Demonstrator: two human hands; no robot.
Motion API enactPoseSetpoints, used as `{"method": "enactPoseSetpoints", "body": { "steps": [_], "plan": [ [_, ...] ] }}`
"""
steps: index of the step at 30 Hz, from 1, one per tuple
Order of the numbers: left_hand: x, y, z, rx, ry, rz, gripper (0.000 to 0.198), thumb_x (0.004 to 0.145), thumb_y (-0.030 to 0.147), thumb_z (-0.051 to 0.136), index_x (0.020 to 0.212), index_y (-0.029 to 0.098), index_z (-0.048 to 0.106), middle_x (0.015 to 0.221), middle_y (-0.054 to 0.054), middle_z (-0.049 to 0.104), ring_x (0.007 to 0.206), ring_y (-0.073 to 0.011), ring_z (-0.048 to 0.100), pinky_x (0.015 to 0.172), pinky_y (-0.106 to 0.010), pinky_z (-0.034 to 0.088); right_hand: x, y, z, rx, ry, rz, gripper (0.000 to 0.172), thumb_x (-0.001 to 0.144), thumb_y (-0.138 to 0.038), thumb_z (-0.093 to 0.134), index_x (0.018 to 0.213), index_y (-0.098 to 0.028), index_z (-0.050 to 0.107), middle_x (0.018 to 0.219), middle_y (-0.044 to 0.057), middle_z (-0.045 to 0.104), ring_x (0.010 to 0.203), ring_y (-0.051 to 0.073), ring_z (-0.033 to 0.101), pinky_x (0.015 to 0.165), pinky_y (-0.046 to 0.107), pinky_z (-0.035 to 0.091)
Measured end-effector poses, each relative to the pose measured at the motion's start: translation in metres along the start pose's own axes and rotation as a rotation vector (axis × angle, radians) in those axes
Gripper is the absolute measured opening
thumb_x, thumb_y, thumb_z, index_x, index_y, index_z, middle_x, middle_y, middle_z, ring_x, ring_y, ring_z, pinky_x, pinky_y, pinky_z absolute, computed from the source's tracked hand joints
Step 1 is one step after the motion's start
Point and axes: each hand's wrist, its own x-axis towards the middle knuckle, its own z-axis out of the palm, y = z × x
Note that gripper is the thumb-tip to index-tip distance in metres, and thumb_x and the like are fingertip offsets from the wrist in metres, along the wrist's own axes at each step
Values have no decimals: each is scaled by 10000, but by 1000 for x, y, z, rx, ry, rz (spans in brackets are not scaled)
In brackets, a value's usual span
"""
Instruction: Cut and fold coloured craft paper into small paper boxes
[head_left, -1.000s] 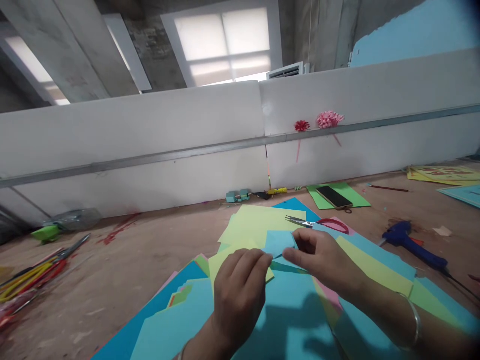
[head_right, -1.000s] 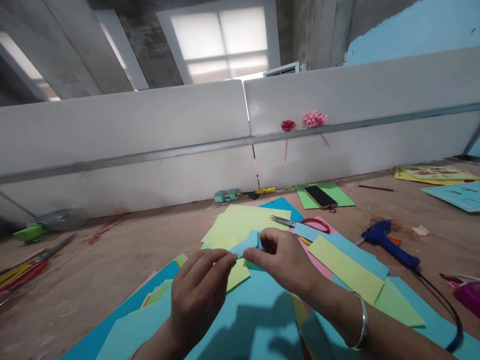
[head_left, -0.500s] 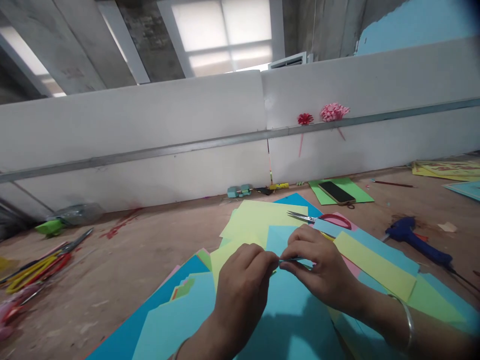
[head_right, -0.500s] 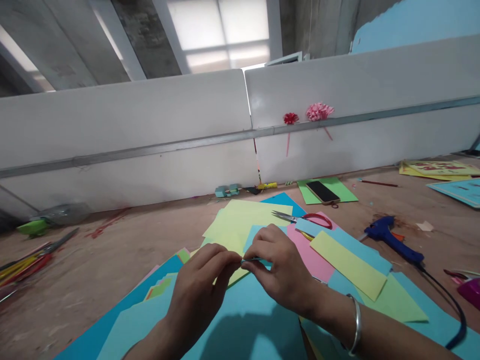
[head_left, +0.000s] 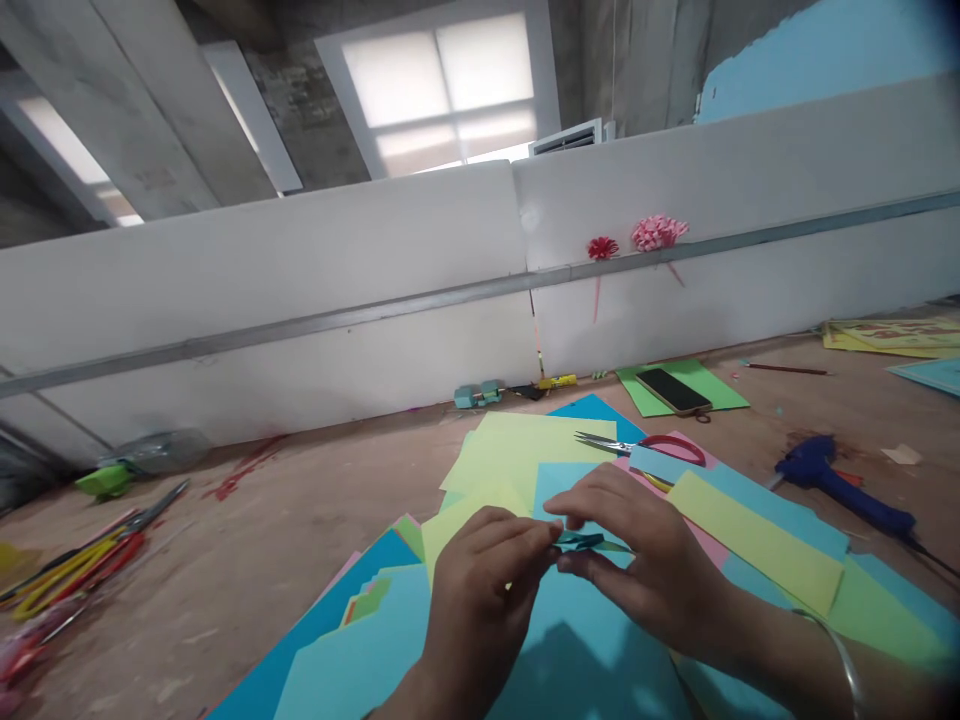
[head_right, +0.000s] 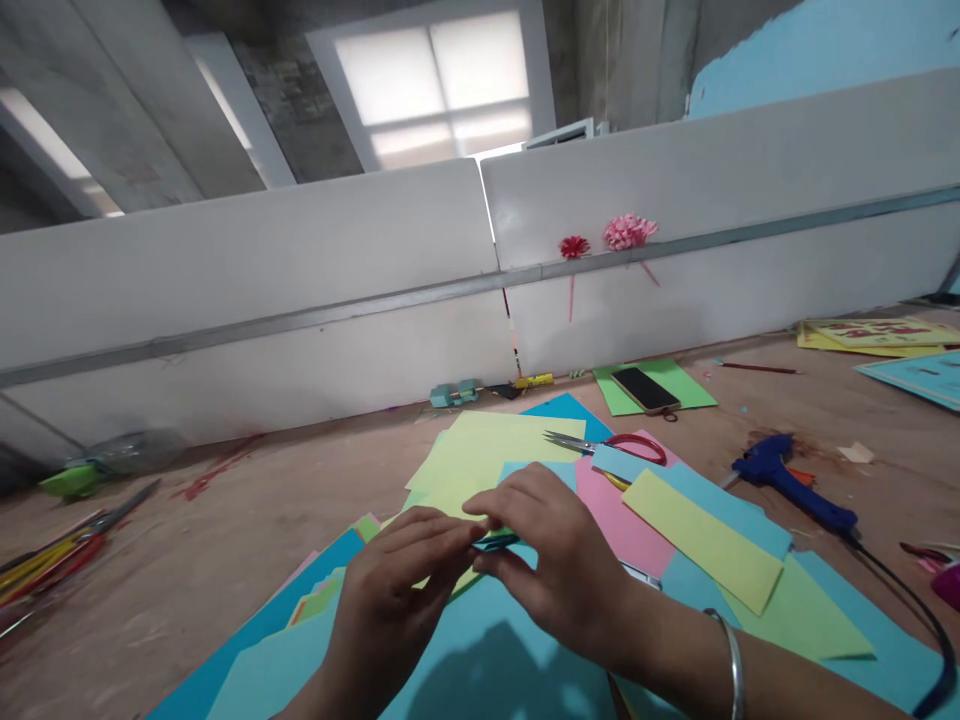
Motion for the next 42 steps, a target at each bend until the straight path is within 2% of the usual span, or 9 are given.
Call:
{"method": "enactPoseSetpoints", "body": {
  "steps": [4, 10, 15, 20, 25, 30, 37, 40, 42],
  "plan": [
    [3, -4, -3, -55, 67, -108, 190, 820, 106, 681, 947, 236, 738, 896, -10, 768, 806, -145, 681, 734, -242, 557, 5, 0, -15, -250, 144, -239, 277, 840, -142, 648, 1112, -183, 612, 1113, 107, 552, 1045, 237, 518, 876, 414, 474],
    [5, -3, -5, -58, 127, -125, 188, 821, 113, 675, 924, 248, 758, 929, -13, 772, 847, -145, 705, 796, -236, 566, 11, -1, -23, -375, 280, -371, 185, 815, -59, 668, 925, -205, 699, 1041, 64, 584, 968, 209, 531, 827, 379, 458],
    [5, 2, -5, -107, 130, -190, 162, 811, 122, 682, 883, 238, 770, 895, -19, 773, 810, -143, 713, 751, -214, 572, 4, 6, -18, -477, 242, -505, 292, 786, -44, 706, 1043, -181, 693, 1019, 53, 666, 954, 194, 577, 852, 393, 455],
    [6, 5, -6, -272, -10, -419, 116, 810, 173, 679, 796, 224, 782, 805, -20, 768, 696, -142, 710, 625, -187, 567, 3, 11, -20, -503, 176, -642, 220, 859, -73, 604, 1051, -126, 698, 1011, 68, 706, 948, 178, 600, 826, 355, 481],
    [8, 8, -8, -334, -43, -514, 116, 793, 212, 672, 761, 217, 783, 780, -33, 763, 682, -157, 700, 575, -190, 545, 9, 13, -18, -291, 147, -536, 126, 857, -62, 589, 915, -127, 681, 886, 87, 703, 850, 171, 603, 723, 315, 545],
    [9, 9, -8, -352, -78, -577, 130, 778, 236, 659, 726, 205, 775, 742, -37, 750, 660, -159, 680, 568, -200, 527, 8, 16, -17, -316, 128, -605, 184, 912, -86, 496, 982, -124, 662, 914, 110, 724, 868, 184, 643, 707, 325, 565],
    [9, 12, -12, -375, -140, -645, 182, 795, 289, 648, 694, 167, 737, 711, -48, 726, 636, -155, 642, 546, -206, 502, 7, 14, -12, -73, 88, -372, 118, 894, -87, 563, 946, -171, 626, 999, 103, 720, 890, 151, 672, 763, 282, 568],
    [8, 13, -11, -338, -146, -576, 159, 813, 239, 634, 707, 175, 734, 712, -38, 730, 623, -143, 646, 523, -191, 496, 7, 14, -12, -3, 26, -275, 86, 880, -102, 594, 905, -184, 594, 875, 57, 720, 782, 134, 664, 687, 247, 543],
    [6, 13, -9, -251, -114, -436, 134, 821, 178, 625, 753, 187, 740, 744, -30, 743, 636, -132, 663, 512, -171, 489, 7, 14, -12, 10, -14, -202, 66, 866, -132, 619, 855, -183, 578, 766, 31, 691, 687, 128, 631, 618, 235, 510]
  ]
}}
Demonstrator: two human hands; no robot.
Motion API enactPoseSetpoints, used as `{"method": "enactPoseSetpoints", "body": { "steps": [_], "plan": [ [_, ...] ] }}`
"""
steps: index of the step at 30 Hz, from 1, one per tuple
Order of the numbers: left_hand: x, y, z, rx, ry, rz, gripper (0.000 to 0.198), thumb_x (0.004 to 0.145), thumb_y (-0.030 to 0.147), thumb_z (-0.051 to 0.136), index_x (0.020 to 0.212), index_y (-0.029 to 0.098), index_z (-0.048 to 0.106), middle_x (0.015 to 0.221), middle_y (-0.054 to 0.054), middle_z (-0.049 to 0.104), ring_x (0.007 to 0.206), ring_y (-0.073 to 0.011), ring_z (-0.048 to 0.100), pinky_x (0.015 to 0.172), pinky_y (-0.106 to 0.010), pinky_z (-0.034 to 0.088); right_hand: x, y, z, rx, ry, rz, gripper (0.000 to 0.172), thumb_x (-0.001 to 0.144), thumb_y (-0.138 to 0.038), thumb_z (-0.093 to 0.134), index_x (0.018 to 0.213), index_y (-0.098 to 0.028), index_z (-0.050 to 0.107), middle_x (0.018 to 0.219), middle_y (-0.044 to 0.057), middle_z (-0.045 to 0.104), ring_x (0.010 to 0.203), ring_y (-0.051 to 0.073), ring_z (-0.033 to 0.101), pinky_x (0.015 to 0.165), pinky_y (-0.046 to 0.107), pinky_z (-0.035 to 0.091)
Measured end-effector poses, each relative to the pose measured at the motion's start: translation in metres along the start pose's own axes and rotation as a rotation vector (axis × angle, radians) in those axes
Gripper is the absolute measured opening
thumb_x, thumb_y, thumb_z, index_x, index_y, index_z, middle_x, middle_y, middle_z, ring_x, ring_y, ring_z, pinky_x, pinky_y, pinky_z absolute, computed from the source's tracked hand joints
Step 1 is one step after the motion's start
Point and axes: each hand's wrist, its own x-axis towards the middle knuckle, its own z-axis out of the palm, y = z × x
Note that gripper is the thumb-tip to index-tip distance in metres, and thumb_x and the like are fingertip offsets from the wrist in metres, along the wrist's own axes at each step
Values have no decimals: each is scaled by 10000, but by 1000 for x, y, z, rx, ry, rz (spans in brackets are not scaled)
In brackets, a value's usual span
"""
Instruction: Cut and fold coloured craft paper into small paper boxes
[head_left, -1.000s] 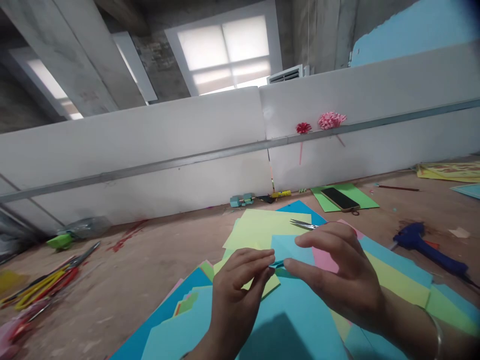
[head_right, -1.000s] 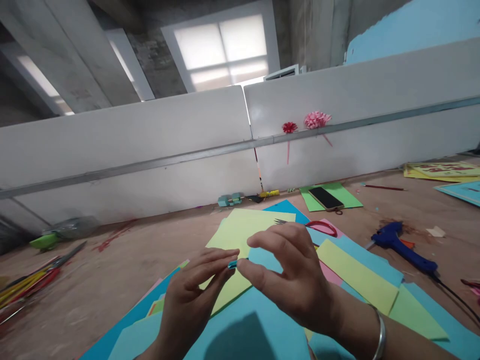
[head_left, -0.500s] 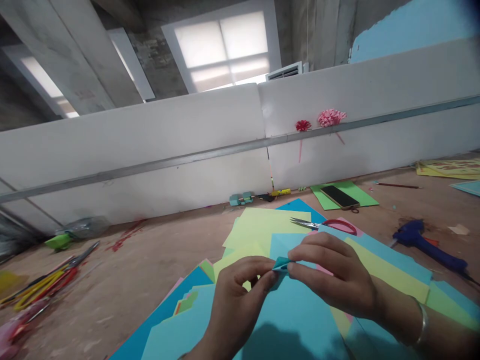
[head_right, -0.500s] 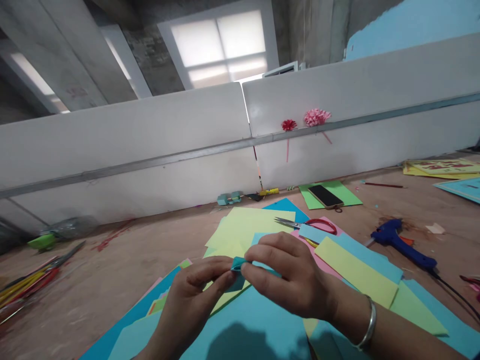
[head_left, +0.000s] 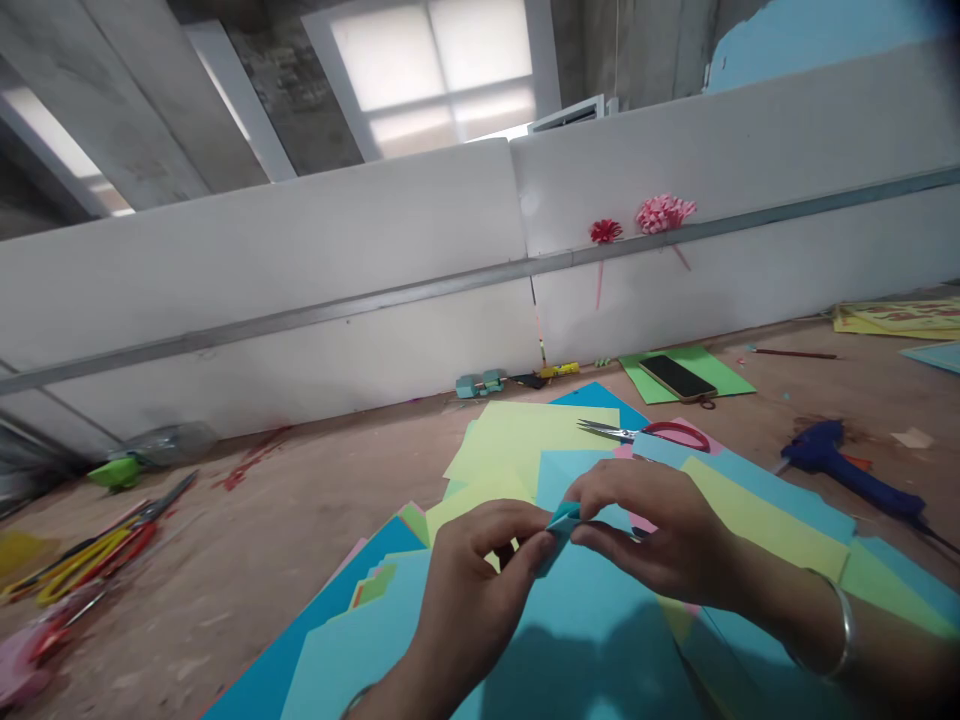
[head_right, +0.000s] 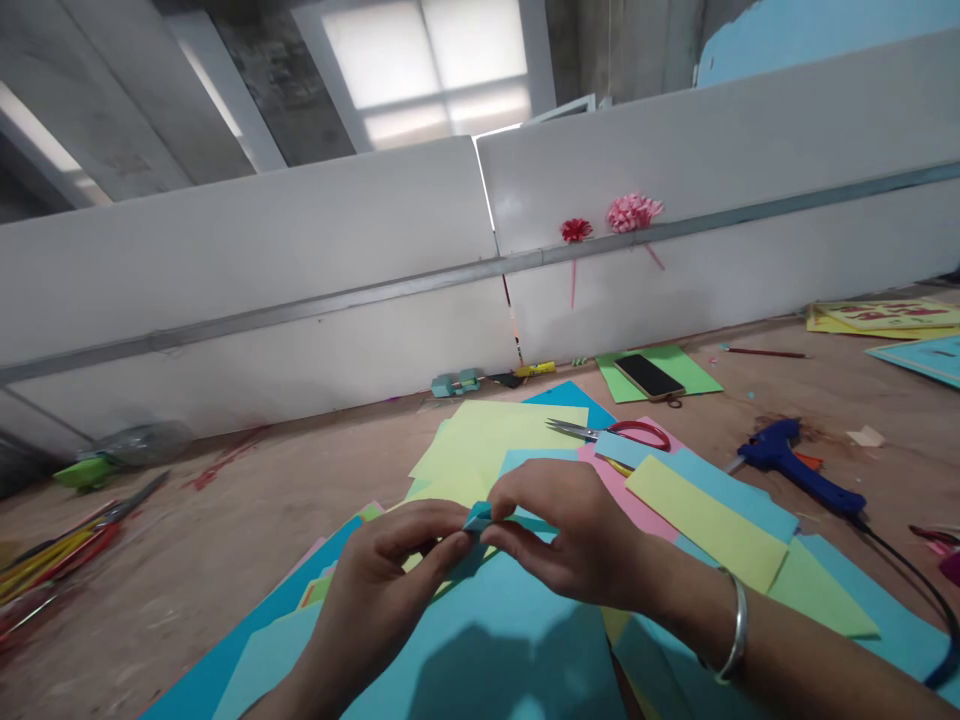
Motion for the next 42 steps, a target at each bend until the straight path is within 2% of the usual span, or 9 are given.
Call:
{"method": "enactPoseSetpoints", "body": {
  "steps": [5, 11, 16, 20, 25, 33, 38, 40, 42],
  "plan": [
    [-1, -1, 1, 268, 140, 356, 130, 817, 100, 626, 835, 176, 730, 816, -49, 757, 709, -139, 695, 636, -201, 547, 0, -2, 0, -44, 40, 102, 68, 874, -153, 608, 829, -185, 568, 680, -3, 635, 584, 100, 559, 550, 193, 460],
    [2, 0, -3, 197, 51, 206, 124, 809, 130, 646, 794, 200, 748, 752, -34, 753, 671, -142, 696, 563, -185, 531, 0, 1, 2, -113, 87, 77, 84, 900, -199, 610, 819, -182, 592, 695, -6, 674, 601, 92, 603, 572, 178, 463],
    [3, 0, -4, 120, -8, 37, 149, 805, 150, 624, 707, 189, 730, 697, -21, 733, 572, -126, 641, 476, -179, 462, 2, 6, -2, 19, -38, 157, 128, 889, -297, 640, 863, -172, 627, 701, -4, 670, 578, 89, 575, 556, 189, 467],
    [4, -1, -5, 60, -2, -45, 152, 819, 192, 616, 720, 180, 731, 705, -24, 729, 607, -134, 645, 527, -193, 491, 3, 4, -4, 82, -52, 230, 187, 819, -286, 719, 933, -161, 639, 764, 12, 671, 636, 105, 581, 582, 208, 490],
    [3, -2, -3, 12, 86, 11, 142, 833, 203, 622, 770, 188, 749, 793, -42, 756, 693, -153, 689, 580, -203, 536, 3, -5, -2, 99, -18, 255, 43, 824, -149, 660, 859, -173, 662, 740, 4, 654, 644, 105, 567, 578, 214, 475],
    [4, -1, -2, 102, 100, 106, 130, 840, 174, 624, 776, 201, 735, 783, -38, 759, 652, -146, 687, 533, -190, 533, 5, -11, -4, 82, 0, 311, 146, 837, -96, 550, 778, -169, 662, 667, 8, 630, 599, 114, 554, 544, 227, 451],
    [0, -5, 3, 229, 105, 267, 120, 837, 120, 605, 800, 182, 700, 775, -43, 742, 619, -126, 667, 493, -172, 494, 0, -9, 3, -64, -63, 207, 135, 839, -179, 627, 966, -141, 647, 881, 78, 659, 810, 185, 594, 688, 301, 502],
    [-1, -6, 5, 245, 70, 290, 127, 848, 121, 593, 801, 181, 694, 764, -44, 736, 625, -128, 663, 496, -178, 486, -2, -8, 7, -24, -51, 180, 70, 876, -193, 604, 888, -144, 653, 816, 66, 642, 775, 174, 587, 657, 283, 494],
    [-1, -6, 6, 238, 36, 266, 125, 856, 137, 598, 804, 187, 700, 768, -41, 733, 650, -133, 663, 502, -183, 481, -4, -7, 9, 49, -15, 200, 152, 900, -170, 571, 765, -157, 641, 714, 35, 609, 688, 145, 567, 592, 248, 471]
  ]
}}
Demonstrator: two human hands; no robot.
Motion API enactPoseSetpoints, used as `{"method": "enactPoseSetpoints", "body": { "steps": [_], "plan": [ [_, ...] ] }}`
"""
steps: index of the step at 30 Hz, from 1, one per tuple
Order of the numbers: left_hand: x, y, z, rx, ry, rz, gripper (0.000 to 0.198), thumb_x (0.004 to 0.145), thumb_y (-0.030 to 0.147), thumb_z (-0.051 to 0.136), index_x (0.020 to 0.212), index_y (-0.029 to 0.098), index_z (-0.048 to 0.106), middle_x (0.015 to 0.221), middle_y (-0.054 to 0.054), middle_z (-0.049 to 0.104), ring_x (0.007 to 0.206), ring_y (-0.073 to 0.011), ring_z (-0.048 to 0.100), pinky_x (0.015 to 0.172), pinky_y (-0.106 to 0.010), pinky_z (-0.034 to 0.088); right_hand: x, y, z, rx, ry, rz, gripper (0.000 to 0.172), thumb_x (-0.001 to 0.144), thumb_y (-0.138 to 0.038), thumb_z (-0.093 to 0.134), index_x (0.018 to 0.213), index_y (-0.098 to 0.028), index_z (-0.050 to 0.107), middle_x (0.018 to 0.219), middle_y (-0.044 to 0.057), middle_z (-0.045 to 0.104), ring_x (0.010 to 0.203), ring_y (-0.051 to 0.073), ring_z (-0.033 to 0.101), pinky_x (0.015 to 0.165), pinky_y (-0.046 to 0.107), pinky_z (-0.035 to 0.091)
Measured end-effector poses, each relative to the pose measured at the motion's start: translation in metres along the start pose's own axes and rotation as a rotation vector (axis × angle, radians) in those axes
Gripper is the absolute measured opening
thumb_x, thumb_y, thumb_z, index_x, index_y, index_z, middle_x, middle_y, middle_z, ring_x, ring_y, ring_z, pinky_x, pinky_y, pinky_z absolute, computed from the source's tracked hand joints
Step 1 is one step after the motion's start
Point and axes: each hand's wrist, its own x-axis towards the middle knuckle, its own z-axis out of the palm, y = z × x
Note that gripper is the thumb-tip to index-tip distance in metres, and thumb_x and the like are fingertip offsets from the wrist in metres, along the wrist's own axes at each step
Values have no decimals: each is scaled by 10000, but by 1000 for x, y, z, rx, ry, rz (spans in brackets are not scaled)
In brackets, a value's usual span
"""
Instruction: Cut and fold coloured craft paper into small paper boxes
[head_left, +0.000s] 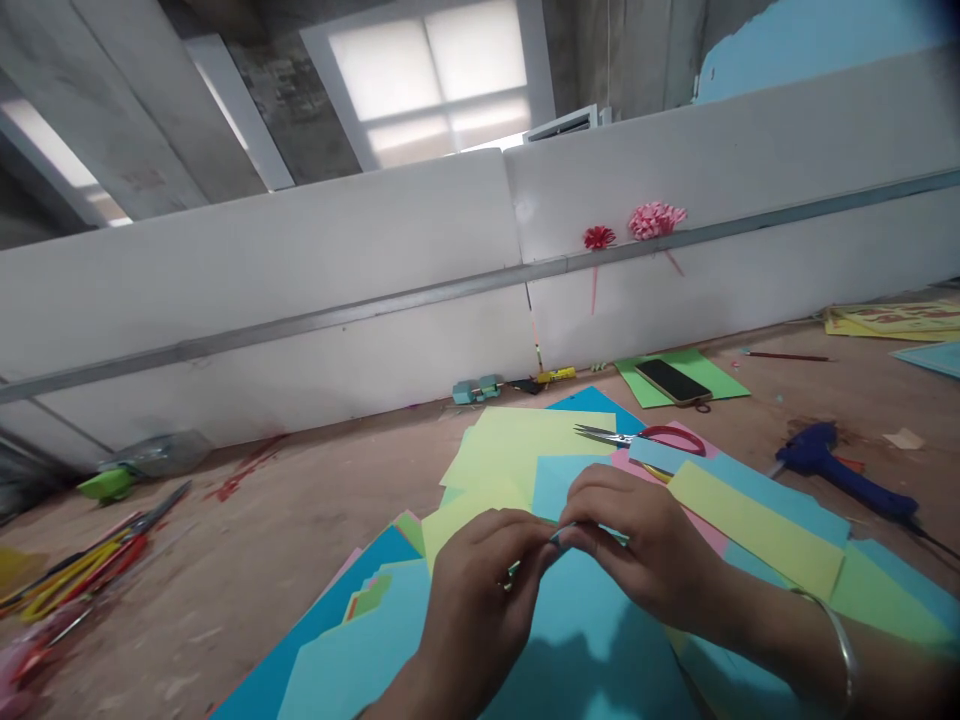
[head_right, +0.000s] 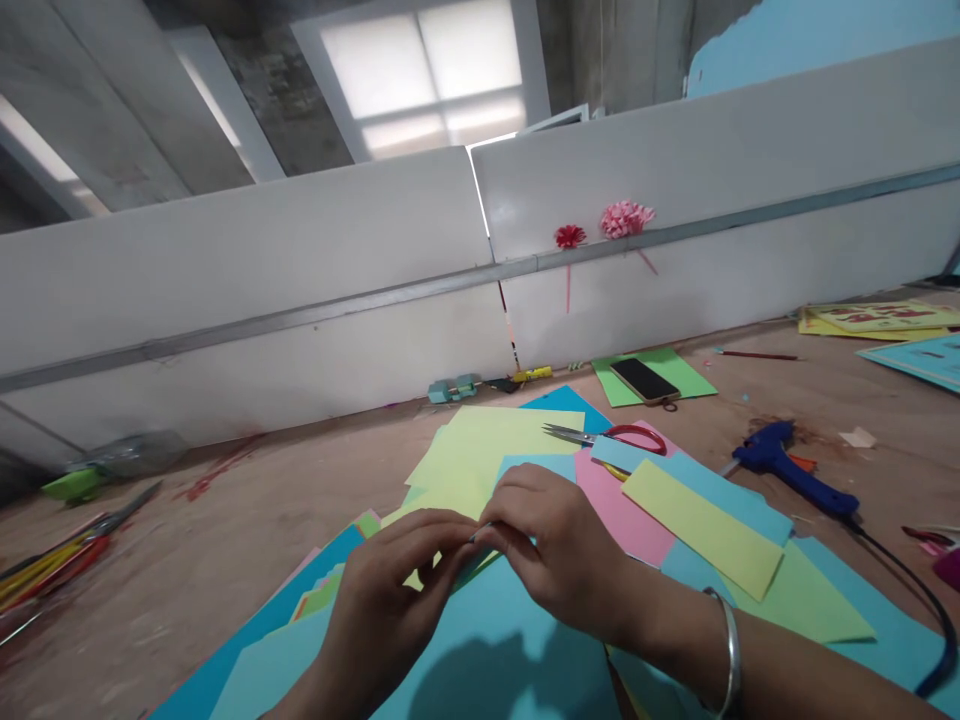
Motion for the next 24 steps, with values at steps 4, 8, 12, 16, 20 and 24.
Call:
{"method": "enactPoseSetpoints", "body": {
  "steps": [4, 8, 12, 16, 20, 24],
  "plan": [
    [3, -4, -5, 8, -57, -81, 105, 823, 142, 651, 818, 210, 730, 746, -19, 705, 641, -129, 638, 506, -191, 463, 2, 2, -3, 98, 74, 69, 130, 852, -118, 614, 744, -165, 668, 698, 15, 618, 659, 127, 578, 578, 231, 474],
    [7, -12, -13, 81, -102, -75, 100, 819, 137, 656, 798, 202, 730, 679, -3, 656, 583, -112, 592, 505, -197, 438, 5, 10, -6, 186, 36, 157, 114, 846, -112, 630, 780, -173, 701, 739, 14, 652, 683, 124, 611, 611, 233, 499],
    [10, -20, -21, 313, -65, 101, 134, 868, 148, 600, 800, 183, 710, 681, -14, 649, 594, -122, 568, 529, -225, 420, 2, 21, -1, -56, -41, -21, 139, 883, -110, 594, 862, -177, 714, 761, 29, 673, 703, 134, 596, 616, 251, 468],
    [-4, -23, -27, 572, -143, 340, 257, 930, 102, 467, 830, 189, 687, 685, -17, 638, 614, -138, 523, 549, -258, 377, -10, 22, 16, -514, -11, -286, 244, 890, -53, 529, 710, -147, 665, 709, 68, 624, 700, 176, 501, 614, 311, 383],
    [-45, -22, -20, 620, -237, 352, 233, 938, 105, 461, 832, 165, 660, 670, -15, 611, 610, -145, 493, 555, -273, 346, -29, 22, 38, -585, -225, -329, 306, 867, -37, 546, 591, -163, 586, 646, 54, 562, 674, 178, 446, 586, 314, 310],
    [-86, -22, -7, 550, -312, 294, 255, 935, 108, 460, 744, 152, 623, 636, -17, 552, 576, -163, 446, 518, -306, 308, -46, 27, 53, -503, -497, -341, 305, 844, -52, 594, 566, -170, 550, 603, 27, 523, 621, 163, 412, 542, 308, 236]
  ]
}}
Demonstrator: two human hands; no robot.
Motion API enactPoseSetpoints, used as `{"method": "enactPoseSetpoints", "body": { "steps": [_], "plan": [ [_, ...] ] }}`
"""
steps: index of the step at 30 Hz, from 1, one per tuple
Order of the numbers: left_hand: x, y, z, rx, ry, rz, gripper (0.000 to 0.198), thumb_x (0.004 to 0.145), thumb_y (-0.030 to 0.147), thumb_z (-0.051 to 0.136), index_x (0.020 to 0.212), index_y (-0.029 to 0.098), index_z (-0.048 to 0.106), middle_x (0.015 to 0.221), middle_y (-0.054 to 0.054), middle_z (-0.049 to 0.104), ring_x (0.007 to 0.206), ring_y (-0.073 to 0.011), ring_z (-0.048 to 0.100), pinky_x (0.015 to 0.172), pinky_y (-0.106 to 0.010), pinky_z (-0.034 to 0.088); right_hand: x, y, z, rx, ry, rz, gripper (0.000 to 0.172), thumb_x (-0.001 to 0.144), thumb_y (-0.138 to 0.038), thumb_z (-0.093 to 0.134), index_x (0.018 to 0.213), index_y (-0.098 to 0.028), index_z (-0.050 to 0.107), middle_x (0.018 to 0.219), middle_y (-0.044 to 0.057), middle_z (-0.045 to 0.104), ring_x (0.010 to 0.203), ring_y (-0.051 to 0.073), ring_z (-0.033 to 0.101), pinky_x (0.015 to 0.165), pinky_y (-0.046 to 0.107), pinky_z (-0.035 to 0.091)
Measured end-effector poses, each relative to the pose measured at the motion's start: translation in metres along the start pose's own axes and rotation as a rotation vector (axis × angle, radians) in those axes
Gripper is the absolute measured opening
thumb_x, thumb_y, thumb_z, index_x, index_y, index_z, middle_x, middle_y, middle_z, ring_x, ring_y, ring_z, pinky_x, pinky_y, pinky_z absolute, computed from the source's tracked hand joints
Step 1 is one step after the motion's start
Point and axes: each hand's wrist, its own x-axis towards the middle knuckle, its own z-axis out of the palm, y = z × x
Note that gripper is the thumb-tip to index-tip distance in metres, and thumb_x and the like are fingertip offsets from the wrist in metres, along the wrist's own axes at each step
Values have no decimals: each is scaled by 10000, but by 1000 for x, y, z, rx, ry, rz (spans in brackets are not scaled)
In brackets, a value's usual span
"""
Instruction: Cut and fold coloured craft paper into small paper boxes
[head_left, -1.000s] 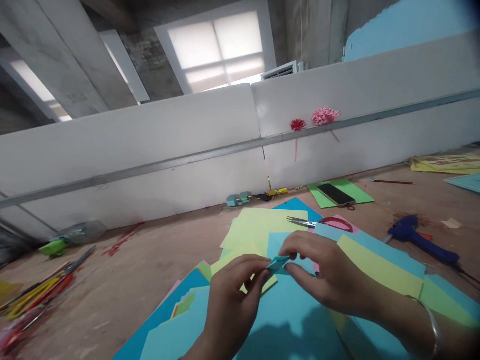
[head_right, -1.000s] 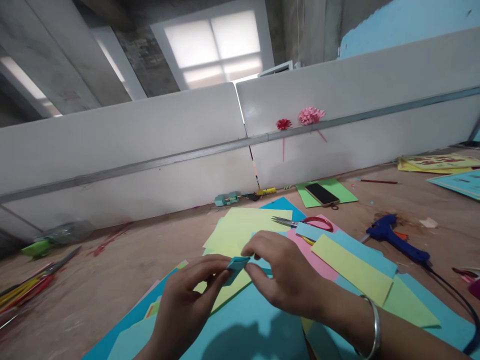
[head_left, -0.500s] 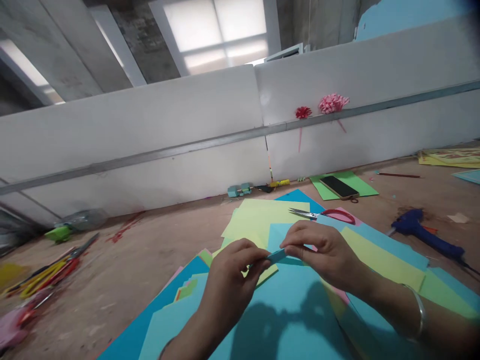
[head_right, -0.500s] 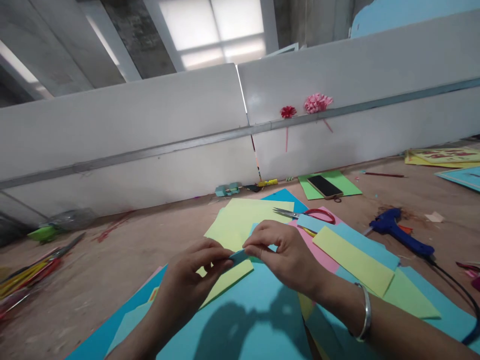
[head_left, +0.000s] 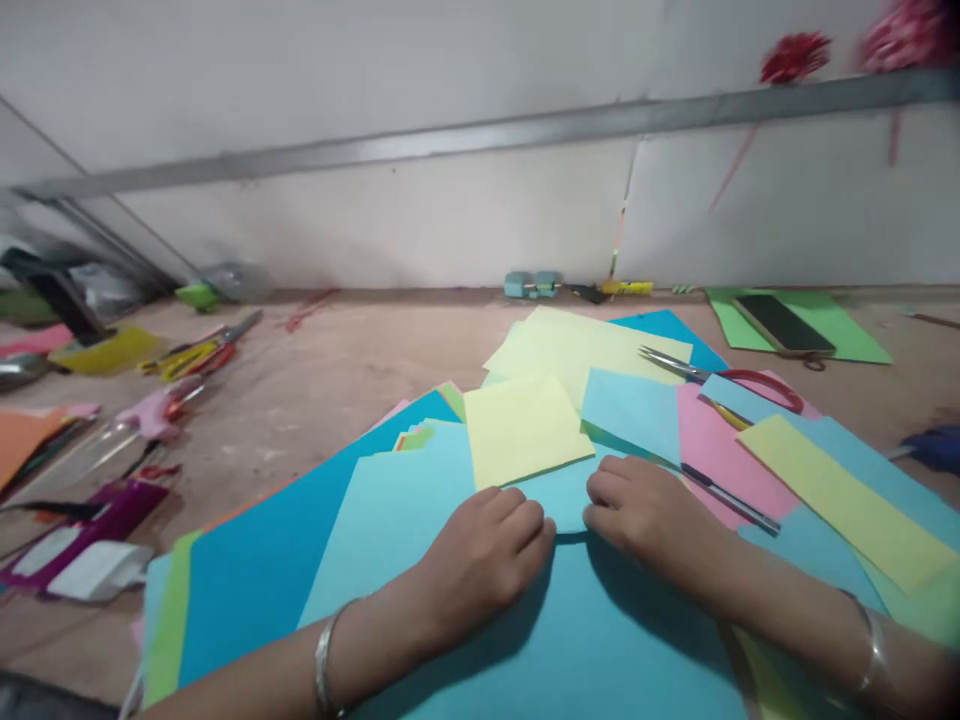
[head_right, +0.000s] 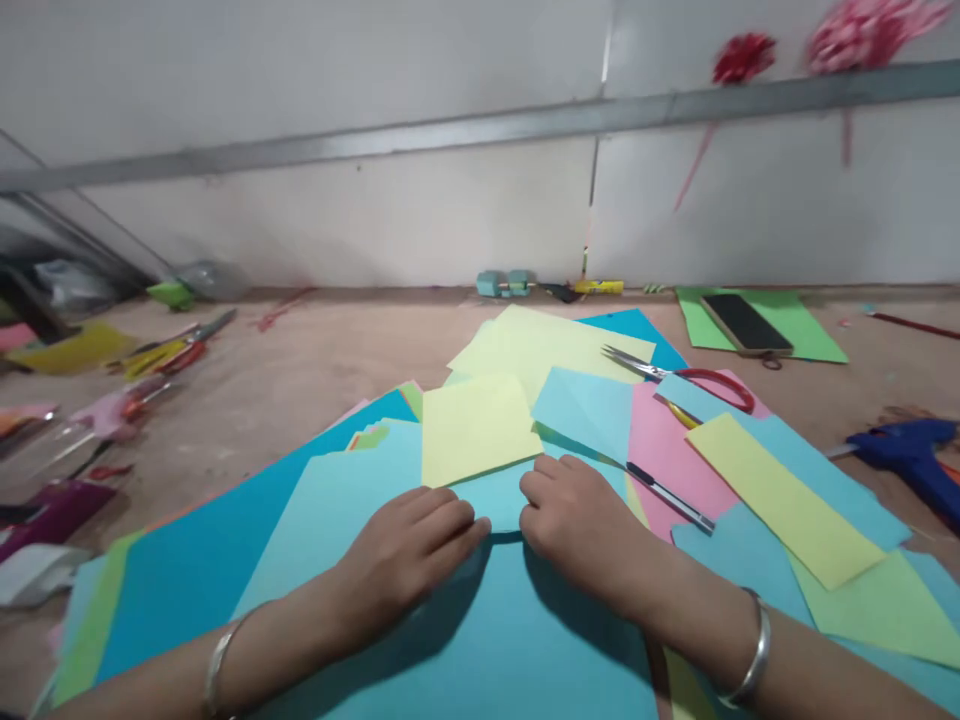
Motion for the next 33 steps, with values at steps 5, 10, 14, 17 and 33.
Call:
{"method": "enactPoseSetpoints", "body": {
  "steps": [5, 10, 14, 17, 33],
  "plan": [
    [-14, 3, 11, -79, -1, -103, 314, 953, 143, 463, 671, 169, 598, 615, -12, 521, 583, -165, 419, 517, -316, 282, 0, -8, -3, 72, -141, -46, 177, 881, -72, 555, 755, -161, 641, 701, 51, 575, 711, 184, 474, 609, 313, 303],
    [-15, 0, 12, -167, -55, -146, 345, 968, 161, 449, 652, 172, 588, 621, -13, 511, 592, -169, 404, 517, -325, 269, 5, -20, -7, 95, -107, -105, 238, 898, -45, 462, 770, -137, 640, 724, 86, 586, 733, 215, 488, 627, 347, 320],
    [-16, 0, 15, -218, -158, -138, 326, 972, 172, 450, 679, 170, 591, 673, -18, 544, 617, -170, 423, 519, -325, 271, 3, -23, -3, 148, -156, -118, 271, 896, -21, 427, 757, -133, 632, 699, 65, 563, 669, 196, 449, 596, 337, 301],
    [-16, 1, 14, -243, -265, -152, 293, 971, 198, 466, 711, 172, 601, 704, -22, 565, 638, -180, 440, 530, -331, 271, 2, -23, -4, 196, -181, -121, 262, 893, -16, 434, 759, -132, 627, 694, 53, 548, 660, 186, 433, 596, 326, 301],
    [-4, 8, -3, -371, -603, -207, 129, 902, 133, 548, 795, 175, 606, 839, -26, 634, 680, -186, 477, 533, -343, 263, -8, -51, -20, -170, -290, -6, 203, 652, -30, 518, 689, -171, 658, 644, 76, 573, 601, 220, 402, 612, 376, 265]
  ]
}}
